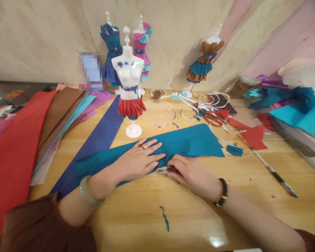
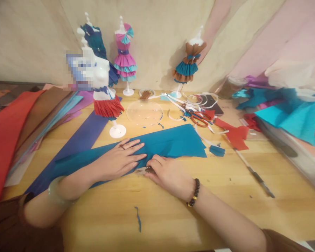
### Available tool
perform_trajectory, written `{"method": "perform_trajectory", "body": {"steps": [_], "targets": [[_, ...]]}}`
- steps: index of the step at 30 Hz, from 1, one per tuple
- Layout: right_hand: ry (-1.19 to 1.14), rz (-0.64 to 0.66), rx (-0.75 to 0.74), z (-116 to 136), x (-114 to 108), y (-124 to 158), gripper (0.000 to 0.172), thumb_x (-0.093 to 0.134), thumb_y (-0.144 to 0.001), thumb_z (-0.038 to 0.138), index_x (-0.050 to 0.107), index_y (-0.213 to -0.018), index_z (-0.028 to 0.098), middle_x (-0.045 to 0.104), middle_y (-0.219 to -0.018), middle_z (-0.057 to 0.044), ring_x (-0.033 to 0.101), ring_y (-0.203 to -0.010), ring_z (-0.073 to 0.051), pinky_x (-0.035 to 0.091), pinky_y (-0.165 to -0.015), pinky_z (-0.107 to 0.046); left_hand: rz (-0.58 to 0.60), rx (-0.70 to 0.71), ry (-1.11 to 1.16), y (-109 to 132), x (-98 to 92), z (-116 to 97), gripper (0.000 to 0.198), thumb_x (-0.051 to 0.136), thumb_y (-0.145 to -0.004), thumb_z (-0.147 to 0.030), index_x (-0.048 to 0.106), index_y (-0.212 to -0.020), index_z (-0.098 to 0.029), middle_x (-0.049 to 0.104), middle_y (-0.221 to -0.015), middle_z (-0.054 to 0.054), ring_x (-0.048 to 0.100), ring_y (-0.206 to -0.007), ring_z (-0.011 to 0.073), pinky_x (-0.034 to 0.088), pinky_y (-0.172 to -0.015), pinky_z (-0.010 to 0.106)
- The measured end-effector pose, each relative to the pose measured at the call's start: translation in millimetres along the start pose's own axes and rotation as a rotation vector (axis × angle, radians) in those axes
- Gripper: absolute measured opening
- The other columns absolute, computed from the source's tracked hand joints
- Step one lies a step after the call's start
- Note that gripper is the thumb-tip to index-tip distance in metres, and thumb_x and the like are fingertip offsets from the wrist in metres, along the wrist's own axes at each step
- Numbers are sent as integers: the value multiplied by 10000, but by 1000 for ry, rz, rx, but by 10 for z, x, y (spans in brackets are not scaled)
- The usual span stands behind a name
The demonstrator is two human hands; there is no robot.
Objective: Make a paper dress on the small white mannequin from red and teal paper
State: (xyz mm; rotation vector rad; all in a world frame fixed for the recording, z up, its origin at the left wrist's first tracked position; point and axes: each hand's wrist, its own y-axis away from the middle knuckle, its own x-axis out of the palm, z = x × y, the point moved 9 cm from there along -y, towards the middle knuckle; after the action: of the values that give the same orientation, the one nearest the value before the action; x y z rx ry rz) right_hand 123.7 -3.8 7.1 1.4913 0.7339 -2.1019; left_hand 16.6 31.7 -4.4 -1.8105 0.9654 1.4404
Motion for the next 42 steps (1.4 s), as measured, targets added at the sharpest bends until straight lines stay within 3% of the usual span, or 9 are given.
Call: {"method": "perform_trajectory", "body": {"steps": [6, 13, 21, 42], "targets": [[-3, -20, 19, -32, -52, 56, 99, 566, -956, 262, 592, -986, 172, 671, -894, -71, 658, -753, -194, 501, -636, -305, 15, -16, 30, -4, 6, 12, 449, 303, -1039, -417, 511, -1419, -299, 348, -1590, 22, 213, -1503, 235, 149, -1205, 443], [-15, -16, 34, -69, -66, 110, 94, 540, -967, 261, 584, -991, 181, 677, -917, -76, 661, -753, -191, 512, -644, -302, -11, -48, 110, 2, -25, 55, 465, 274, -1050, -381, 426, -1474, -264, 380, -1572, -2, 239, -1494, 162, 171, -1206, 382], [-7, -30, 88, -171, -86, 185, 133, 512, -983, 297, 578, -996, 183, 671, -941, -82, 665, -763, -197, 525, -665, -320, -27, -45, 118, -4, -29, 62, 474, 321, -1041, -400, 423, -1475, -237, 392, -1565, 5, 250, -1491, 166, 159, -1215, 380], [-14, -26, 13, 67, -23, -12, 176, 519, -983, 317, 593, -1014, 160, 678, -938, -89, 666, -767, -203, 529, -650, -319, -30, -42, 87, -4, -5, 59, 465, 357, -1030, -414, 477, -1437, -224, 398, -1559, 14, 250, -1492, 178, 156, -1219, 392]]}}
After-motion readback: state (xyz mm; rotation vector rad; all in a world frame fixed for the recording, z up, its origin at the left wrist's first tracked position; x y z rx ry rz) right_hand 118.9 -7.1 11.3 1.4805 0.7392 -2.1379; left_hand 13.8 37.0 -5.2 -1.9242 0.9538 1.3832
